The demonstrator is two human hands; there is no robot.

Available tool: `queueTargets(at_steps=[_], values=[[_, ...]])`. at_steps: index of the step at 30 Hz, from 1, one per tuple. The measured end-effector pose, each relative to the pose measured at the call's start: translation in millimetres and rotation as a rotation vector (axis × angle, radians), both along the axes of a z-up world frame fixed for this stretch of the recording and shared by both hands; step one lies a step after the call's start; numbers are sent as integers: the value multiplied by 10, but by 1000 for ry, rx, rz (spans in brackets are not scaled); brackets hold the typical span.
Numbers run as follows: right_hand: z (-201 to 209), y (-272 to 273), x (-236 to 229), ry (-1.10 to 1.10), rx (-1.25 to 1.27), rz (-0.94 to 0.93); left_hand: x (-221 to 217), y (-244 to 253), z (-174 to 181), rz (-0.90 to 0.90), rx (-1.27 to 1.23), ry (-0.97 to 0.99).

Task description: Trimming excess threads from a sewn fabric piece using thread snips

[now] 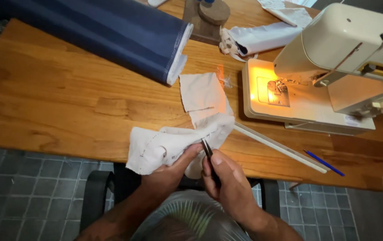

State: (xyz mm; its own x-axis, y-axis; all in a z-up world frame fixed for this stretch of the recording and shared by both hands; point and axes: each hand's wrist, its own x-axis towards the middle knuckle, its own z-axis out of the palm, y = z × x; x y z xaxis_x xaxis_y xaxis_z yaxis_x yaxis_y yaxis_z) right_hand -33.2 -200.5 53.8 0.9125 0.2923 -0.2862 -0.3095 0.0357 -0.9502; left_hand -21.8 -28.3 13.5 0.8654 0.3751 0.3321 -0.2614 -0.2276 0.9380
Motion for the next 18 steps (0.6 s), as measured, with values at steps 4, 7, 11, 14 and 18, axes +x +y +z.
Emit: queueTargets(at_steps=[4, 7, 11, 14, 18], values=[[-62, -10, -4, 7, 16, -38, 0, -28, -23, 91, 156, -123], [-48, 7, -22, -2, 70, -22, -10, -41, -94, 114, 269, -192], [33, 58, -60, -154, -29, -24, -8, -91, -373, 73, 294, 23], [12, 50, -73, -171, -18, -24, -8, -106, -490, 117, 399, -15], [-45, 51, -80, -221, -14, -46, -26, -111, -479, 65, 360, 14]])
